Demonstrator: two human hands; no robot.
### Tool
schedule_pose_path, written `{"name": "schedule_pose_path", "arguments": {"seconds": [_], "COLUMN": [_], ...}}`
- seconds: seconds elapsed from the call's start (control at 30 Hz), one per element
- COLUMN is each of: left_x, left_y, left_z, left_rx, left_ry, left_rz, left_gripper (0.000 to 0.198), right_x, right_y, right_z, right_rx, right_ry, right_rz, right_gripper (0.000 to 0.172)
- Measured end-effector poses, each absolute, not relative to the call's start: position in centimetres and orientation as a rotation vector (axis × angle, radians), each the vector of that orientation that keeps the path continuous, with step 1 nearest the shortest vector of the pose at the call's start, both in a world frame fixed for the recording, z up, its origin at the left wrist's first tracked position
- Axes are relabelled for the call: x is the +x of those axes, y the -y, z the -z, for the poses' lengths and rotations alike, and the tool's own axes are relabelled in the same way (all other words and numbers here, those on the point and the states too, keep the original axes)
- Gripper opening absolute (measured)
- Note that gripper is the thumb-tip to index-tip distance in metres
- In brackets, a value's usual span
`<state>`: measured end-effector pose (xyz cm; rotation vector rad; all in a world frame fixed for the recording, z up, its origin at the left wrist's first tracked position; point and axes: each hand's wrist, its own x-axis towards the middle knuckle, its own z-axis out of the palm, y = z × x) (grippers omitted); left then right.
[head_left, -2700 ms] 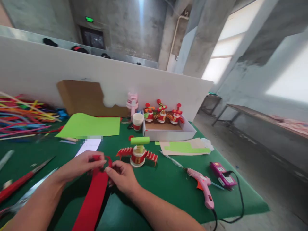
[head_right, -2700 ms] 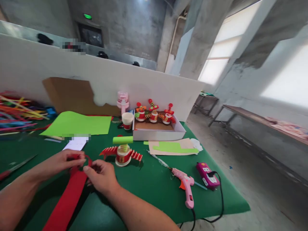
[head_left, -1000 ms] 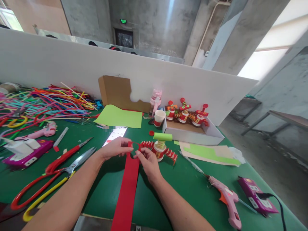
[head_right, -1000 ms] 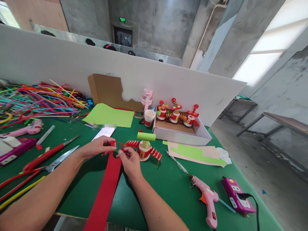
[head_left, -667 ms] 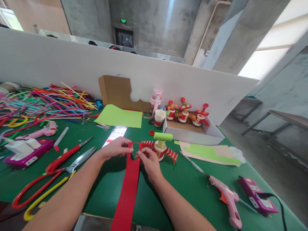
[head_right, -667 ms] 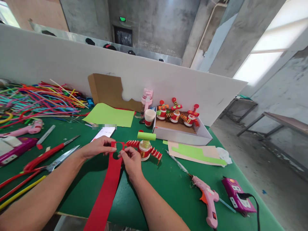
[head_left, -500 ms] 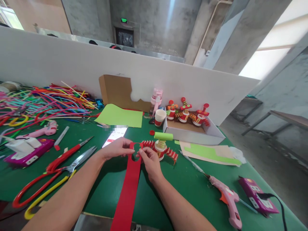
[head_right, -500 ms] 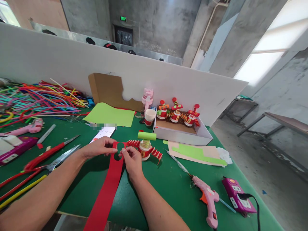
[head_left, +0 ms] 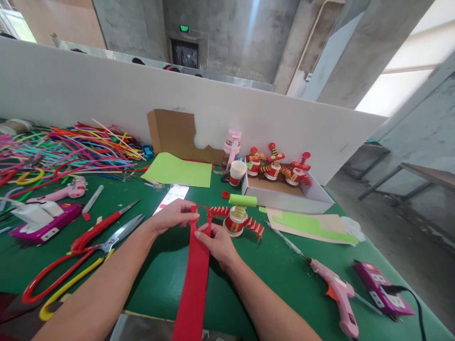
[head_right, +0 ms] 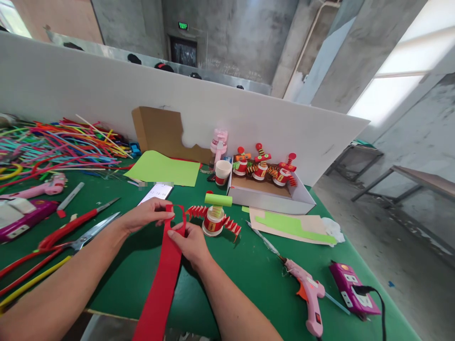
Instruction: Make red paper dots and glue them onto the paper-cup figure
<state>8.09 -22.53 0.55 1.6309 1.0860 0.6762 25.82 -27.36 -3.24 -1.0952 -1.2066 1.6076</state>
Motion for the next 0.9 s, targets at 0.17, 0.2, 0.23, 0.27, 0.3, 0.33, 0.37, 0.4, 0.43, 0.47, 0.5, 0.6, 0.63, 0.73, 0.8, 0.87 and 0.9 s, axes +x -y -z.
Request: {"name": "schedule_pose_path", "arguments": {"seconds": [0.17, 0.2, 0.23, 0.27, 0.3, 0.33, 0.37, 0.4, 0.43, 0.47, 0.5, 0.6, 0.63, 0.73, 0.8, 0.87, 0.9], "left_x": [7.9, 7.9, 7.8, 7.6, 7.2, 6.6, 5.8, 4.8, 3.5, 2.1, 0.6, -3.8, -4.9, -6.7, -6.7, -6.3, -6.1], "left_y": [22.1, 22.3, 22.7, 23.4, 24.3, 25.5, 26.9, 28.4, 29.9, 31.5, 32.9, 36.2, 37.0, 38.3, 38.6, 38.7, 38.7], "left_z": [-0.9, -1.2, -1.6, -2.1, -2.6, -3.1, -3.4, -3.5, -3.4, -2.9, -2.1, 1.2, 2.3, 4.3, 4.2, 3.4, 3.0], "left_rx": [1.658, 1.669, 1.682, 1.691, 1.711, 1.735, 1.762, 1.853, 1.929, 1.973, 2.003, 2.112, 2.128, 2.209, 2.192, 2.124, 2.097], "left_ry": [-1.168, -1.199, -1.234, -1.269, -1.326, -1.391, -1.472, -1.659, -1.861, -2.057, -2.215, -2.42, -2.411, -2.347, -2.363, -2.397, -2.402], "left_rz": [-0.758, -0.772, -0.791, -0.815, -0.847, -0.877, -0.902, -0.918, -0.89, -0.823, -0.706, -0.282, -0.163, 0.0, 0.106, 0.228, 0.273], "left_gripper": [0.043, 0.044, 0.045, 0.044, 0.043, 0.04, 0.036, 0.035, 0.035, 0.035, 0.037, 0.044, 0.045, 0.044, 0.043, 0.044, 0.046], "right_x": [26.0, 26.0, 26.0, 25.9, 25.9, 25.9, 25.9, 26.0, 26.1, 26.2, 26.4, 26.8, 27.0, 27.8, 28.6, 29.6, 30.2], "right_y": [27.3, 27.3, 27.2, 27.2, 27.1, 27.1, 27.0, 27.0, 26.9, 26.9, 27.0, 27.4, 27.7, 29.3, 30.9, 32.5, 33.3], "right_z": [2.9, 3.0, 3.1, 3.3, 3.5, 3.7, 3.8, 3.9, 3.8, 3.7, 3.4, 2.4, 2.0, 0.6, -0.3, -1.1, -1.4], "right_rx": [-0.978, -0.964, -0.957, -0.959, -0.97, -0.986, -1.001, -1.014, -1.02, -1.022, -1.023, -1.068, -1.089, -1.098, -1.054, -1.032, -1.049], "right_ry": [1.077, 1.068, 1.059, 1.049, 1.041, 1.035, 1.037, 1.049, 1.072, 1.105, 1.145, 1.269, 1.317, 1.516, 1.699, 1.866, 1.922], "right_rz": [-1.718, -1.73, -1.737, -1.738, -1.735, -1.727, -1.722, -1.722, -1.732, -1.75, -1.77, -1.796, -1.792, -1.758, -1.704, -1.639, -1.596], "right_gripper": [0.051, 0.052, 0.054, 0.055, 0.056, 0.056, 0.056, 0.055, 0.054, 0.052, 0.049, 0.038, 0.034, 0.022, 0.019, 0.025, 0.026]}}
